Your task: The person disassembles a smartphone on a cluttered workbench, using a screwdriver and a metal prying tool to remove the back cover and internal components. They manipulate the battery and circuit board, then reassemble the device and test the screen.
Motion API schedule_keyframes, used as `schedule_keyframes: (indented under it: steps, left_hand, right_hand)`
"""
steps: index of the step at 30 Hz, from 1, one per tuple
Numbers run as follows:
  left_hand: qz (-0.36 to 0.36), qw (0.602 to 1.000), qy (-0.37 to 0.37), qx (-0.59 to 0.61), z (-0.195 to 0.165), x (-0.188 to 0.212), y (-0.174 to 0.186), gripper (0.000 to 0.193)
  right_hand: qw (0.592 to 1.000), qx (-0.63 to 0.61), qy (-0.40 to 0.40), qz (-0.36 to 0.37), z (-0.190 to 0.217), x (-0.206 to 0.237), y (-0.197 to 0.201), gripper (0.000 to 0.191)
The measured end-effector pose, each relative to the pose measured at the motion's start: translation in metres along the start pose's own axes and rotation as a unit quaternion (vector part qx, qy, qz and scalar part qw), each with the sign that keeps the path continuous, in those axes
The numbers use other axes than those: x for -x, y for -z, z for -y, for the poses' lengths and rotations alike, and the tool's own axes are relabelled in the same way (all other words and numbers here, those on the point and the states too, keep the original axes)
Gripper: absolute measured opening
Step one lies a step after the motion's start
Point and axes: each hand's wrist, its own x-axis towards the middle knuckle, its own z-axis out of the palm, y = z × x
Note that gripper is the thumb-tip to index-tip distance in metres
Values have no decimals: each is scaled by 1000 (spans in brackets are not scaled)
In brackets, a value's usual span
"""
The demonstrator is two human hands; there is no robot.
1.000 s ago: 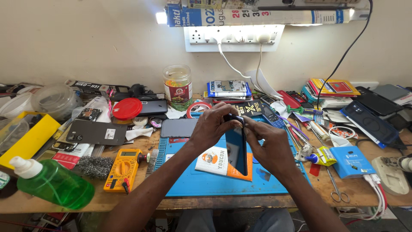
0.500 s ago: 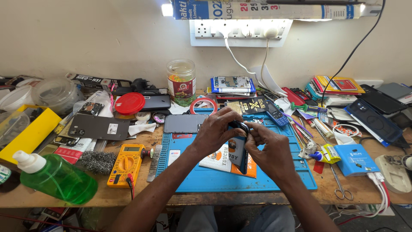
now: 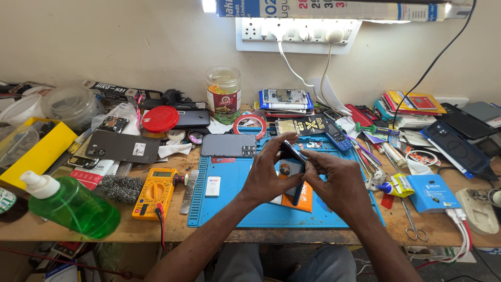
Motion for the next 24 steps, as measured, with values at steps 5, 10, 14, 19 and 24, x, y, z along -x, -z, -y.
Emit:
schedule_keyframes:
  steps: [5,10,14,19,24]
  left_hand:
    - [16,999,-42,12,-4,2,0,81]
    - [10,996,-77,-52,-9,7,-1,85]
    - [43,996,-23,-74,-11,11,-4,90]
    - [26,994,-96,-56,-10,13,-9,96]
    - [33,995,-63,-75,-10,18,-10,98]
  right_hand:
    - [984,-1,159,-80,-6,10,-5,39]
    - [997,10,72,-15,-7,8,2,44]
    - [992,24,92,81,3,-5,26,51]
    - [981,101,54,156,29,-16,40,51]
    - [972,158,58,163,48,-23,41,25]
